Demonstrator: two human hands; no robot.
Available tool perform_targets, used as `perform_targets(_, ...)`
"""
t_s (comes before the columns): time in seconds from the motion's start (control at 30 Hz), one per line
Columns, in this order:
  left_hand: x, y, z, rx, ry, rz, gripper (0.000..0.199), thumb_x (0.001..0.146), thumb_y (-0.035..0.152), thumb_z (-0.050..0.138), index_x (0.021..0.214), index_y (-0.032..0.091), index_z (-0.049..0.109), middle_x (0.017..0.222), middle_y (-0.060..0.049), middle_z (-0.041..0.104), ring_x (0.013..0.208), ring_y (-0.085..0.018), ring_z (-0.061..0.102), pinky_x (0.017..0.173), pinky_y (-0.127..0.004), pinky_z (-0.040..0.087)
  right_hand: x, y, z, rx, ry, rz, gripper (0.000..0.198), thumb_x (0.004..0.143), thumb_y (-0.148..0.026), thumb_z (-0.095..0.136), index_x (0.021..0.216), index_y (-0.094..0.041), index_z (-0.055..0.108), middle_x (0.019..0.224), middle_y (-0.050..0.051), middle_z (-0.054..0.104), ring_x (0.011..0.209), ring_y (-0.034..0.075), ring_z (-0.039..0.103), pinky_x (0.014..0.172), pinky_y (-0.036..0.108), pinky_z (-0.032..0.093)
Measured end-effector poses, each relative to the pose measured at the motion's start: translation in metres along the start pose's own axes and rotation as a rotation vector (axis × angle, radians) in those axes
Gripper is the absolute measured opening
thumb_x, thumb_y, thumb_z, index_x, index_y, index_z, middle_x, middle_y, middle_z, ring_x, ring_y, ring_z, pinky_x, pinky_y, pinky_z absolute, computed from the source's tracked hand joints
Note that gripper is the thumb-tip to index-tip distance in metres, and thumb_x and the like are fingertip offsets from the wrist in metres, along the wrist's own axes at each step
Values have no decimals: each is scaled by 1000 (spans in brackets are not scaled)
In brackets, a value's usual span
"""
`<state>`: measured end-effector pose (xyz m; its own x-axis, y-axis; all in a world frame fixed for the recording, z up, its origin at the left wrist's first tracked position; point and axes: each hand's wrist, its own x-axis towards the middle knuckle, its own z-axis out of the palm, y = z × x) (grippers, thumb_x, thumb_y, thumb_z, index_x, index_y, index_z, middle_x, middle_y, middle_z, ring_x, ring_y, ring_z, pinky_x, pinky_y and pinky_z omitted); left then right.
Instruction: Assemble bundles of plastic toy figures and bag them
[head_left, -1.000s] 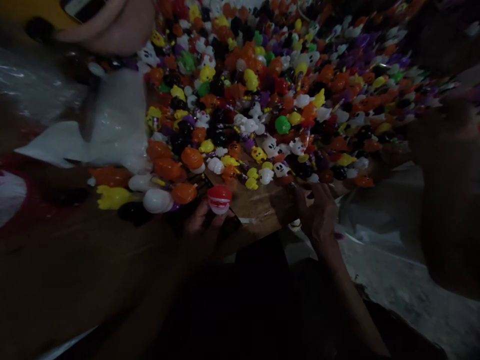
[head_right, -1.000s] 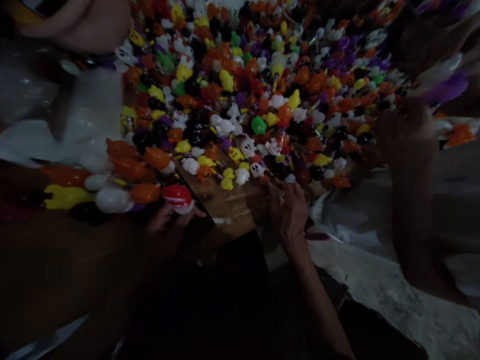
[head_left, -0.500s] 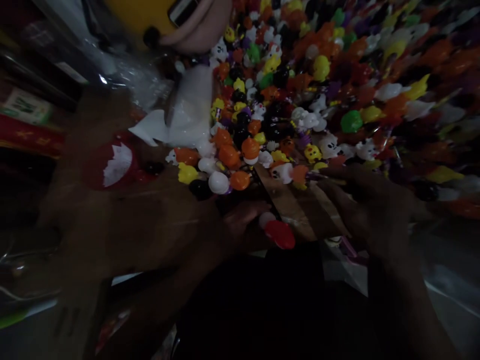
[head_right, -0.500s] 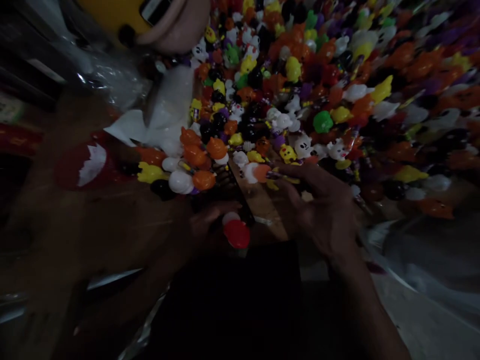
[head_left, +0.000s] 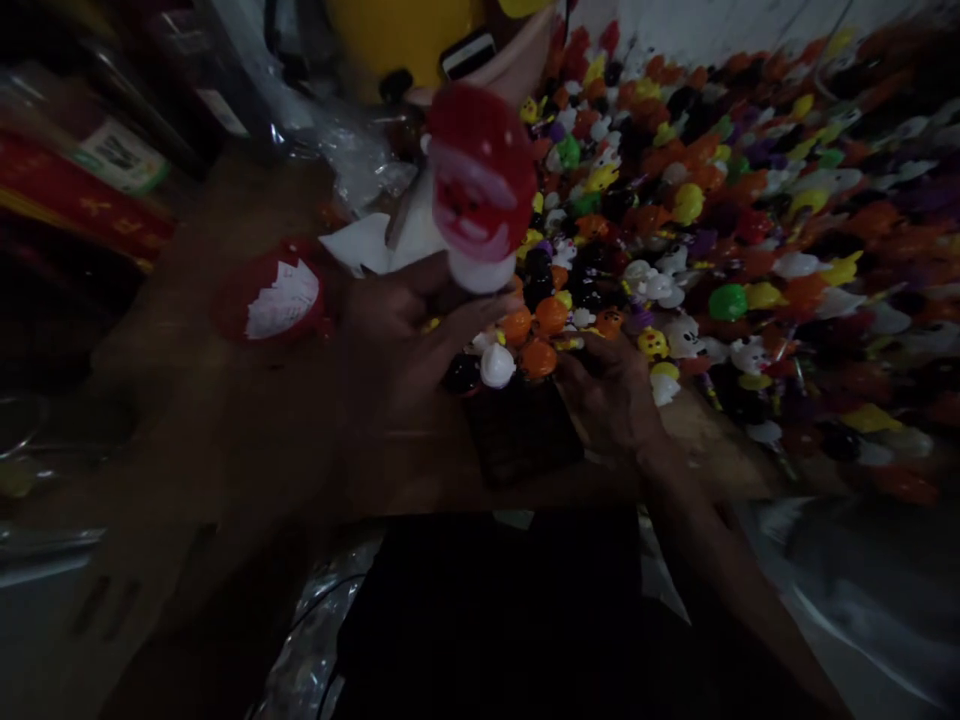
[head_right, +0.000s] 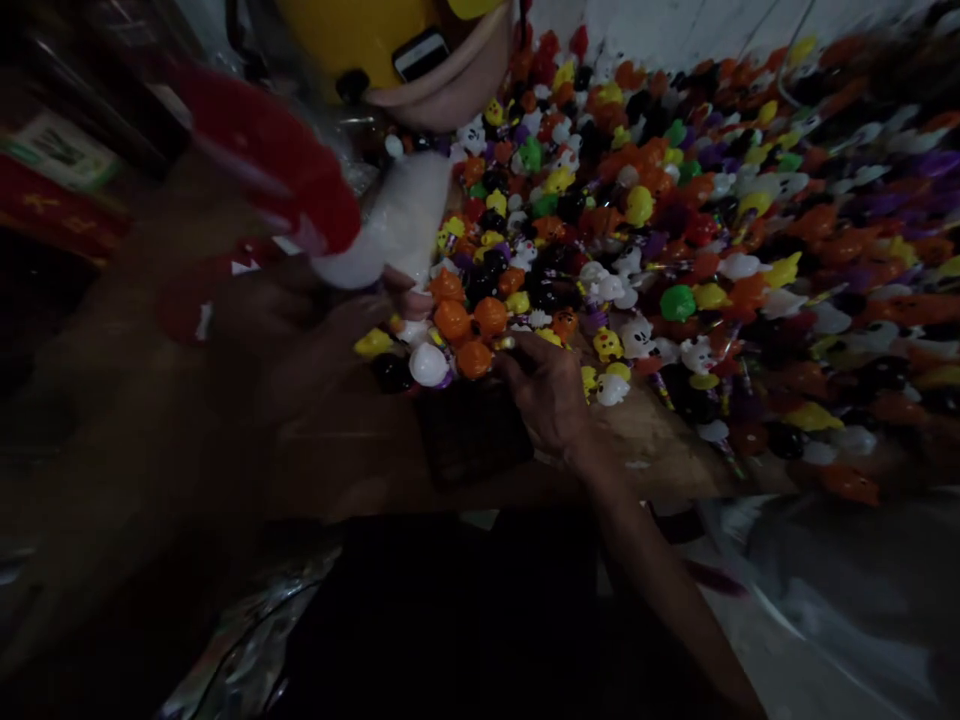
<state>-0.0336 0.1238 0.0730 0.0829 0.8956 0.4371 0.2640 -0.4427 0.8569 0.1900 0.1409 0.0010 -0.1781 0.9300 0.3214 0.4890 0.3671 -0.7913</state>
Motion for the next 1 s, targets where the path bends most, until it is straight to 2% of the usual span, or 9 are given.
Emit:
perform_targets(0.13,26,-10,5,-110,-88,-18,25,96,43,70,107,21,72,93,-2,79,100,-22,78,92,-41,65,-6,1,7,-200,62,-94,10,90,-26,63,88,-21,71,86,6,71,76,20,66,68,32,53)
perform_targets(0.3,30,-26,18,-62,-106,-51,35,94,53,70,107,21,71,91,-4,79,108,-25,76,91,-37,64,-3,1,12,-149,55,-115,20,94,-21,53,103,-20,71,94,7,73,80,20,68,75,33,56)
perform_targets(0.4,28,-24,20,-47,-129,-58,36,94,52,70,108,19,71,92,-5,79,109,-25,75,92,-37,63,-4,2,13,-121,14,-142,23,95,-21,55,110,-19,72,100,9,74,85,21,70,79,34,58)
perform_targets(0.5,28,-19,20,-32,-174,-36,36,94,53,69,105,19,72,95,-5,78,108,-24,75,95,-38,63,-8,0,14,-137,89,-157,22,99,-26,56,107,-22,76,105,9,74,94,22,71,83,35,59)
perform_targets(0.6,27,-14,18,-2,-215,-16,37,93,55,70,100,19,73,99,-6,78,108,-24,75,95,-36,63,-11,1,21,-202,129,-190,26,103,-29,54,108,-24,79,104,9,73,91,20,71,78,32,58)
perform_targets(0.73,28,-7,13,84,-282,50,32,94,51,69,96,19,75,98,-6,78,105,-23,74,93,-33,61,-11,12,31,-304,146,-229,28,103,-27,52,112,-23,78,101,8,74,85,19,71,70,29,55)
perform_targets(0.83,32,-5,12,172,-452,159,22,97,40,65,100,19,73,91,-3,76,90,-20,74,80,-29,59,-13,19,31,-297,130,-277,29,102,-22,50,113,-21,77,102,8,74,83,18,70,68,28,53)
perform_targets(0.9,35,-6,15,308,-563,209,19,98,32,62,106,18,70,89,-2,75,81,-19,72,70,-28,54,-13,21,27,-298,102,-321,29,100,-18,49,111,-19,77,98,9,74,78,17,69,65,27,50)
perform_targets(1.0,38,-8,22,577,-605,208,16,99,28,58,106,16,65,84,-3,72,75,-20,69,64,-28,46,-10,23,18,-336,37,-338,29,97,-14,49,105,-18,76,94,9,73,73,16,65,64,25,47)
